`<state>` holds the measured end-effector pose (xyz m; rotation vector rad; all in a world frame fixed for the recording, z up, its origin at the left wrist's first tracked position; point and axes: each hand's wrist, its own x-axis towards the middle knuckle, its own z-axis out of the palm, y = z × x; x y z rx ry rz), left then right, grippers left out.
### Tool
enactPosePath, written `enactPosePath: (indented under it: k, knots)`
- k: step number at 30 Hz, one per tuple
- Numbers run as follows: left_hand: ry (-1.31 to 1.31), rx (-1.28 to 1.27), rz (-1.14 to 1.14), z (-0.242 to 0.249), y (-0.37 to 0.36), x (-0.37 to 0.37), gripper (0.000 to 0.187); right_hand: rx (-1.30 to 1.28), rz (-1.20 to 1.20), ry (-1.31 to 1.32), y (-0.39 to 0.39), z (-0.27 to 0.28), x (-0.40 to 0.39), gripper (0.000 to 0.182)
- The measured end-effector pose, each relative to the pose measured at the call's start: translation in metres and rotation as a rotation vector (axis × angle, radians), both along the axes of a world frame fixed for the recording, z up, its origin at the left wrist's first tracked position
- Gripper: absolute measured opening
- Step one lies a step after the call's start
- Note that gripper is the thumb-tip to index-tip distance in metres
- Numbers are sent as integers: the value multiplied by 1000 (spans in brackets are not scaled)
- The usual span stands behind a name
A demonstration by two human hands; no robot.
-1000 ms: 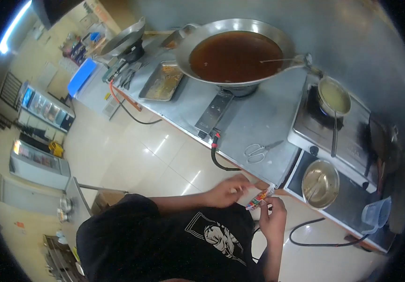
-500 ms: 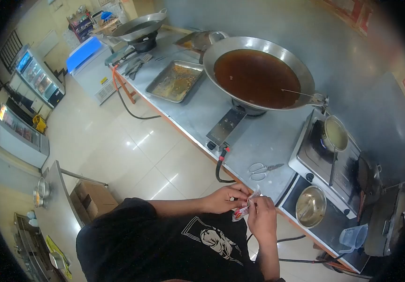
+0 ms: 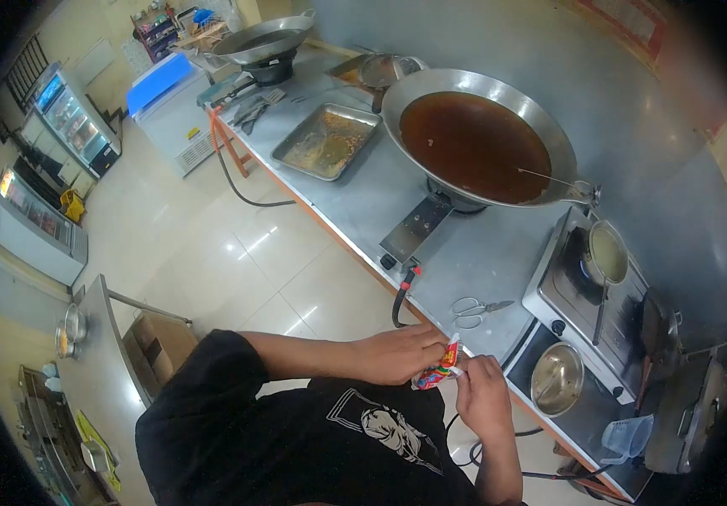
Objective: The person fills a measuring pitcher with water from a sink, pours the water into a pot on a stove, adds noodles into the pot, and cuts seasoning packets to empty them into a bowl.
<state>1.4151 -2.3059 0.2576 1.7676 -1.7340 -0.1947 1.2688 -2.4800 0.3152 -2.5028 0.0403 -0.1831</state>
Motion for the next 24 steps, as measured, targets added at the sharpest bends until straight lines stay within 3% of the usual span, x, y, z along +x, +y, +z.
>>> enactPosePath:
  k: [5, 8, 14, 15, 21, 24]
  knots:
    - [38, -66, -101, 7, -8, 1, 31, 99, -82, 13, 7, 0, 3, 12]
    - [91, 182, -138, 26, -9, 4, 38, 207, -82, -23, 3, -6, 4, 7]
    - [-122, 195, -56, 38, -1, 1, 41, -7, 30, -155, 9, 5, 4, 10]
    - [-169, 62, -24, 30, -2, 0, 36, -8, 15, -155, 10, 6, 3, 9]
    - [-212, 129, -79, 44, 0, 11, 26, 48, -57, -183, -2, 15, -3, 4]
    - [-51, 145, 32, 40, 2, 19, 23, 37, -94, -116, -13, 30, -8, 5]
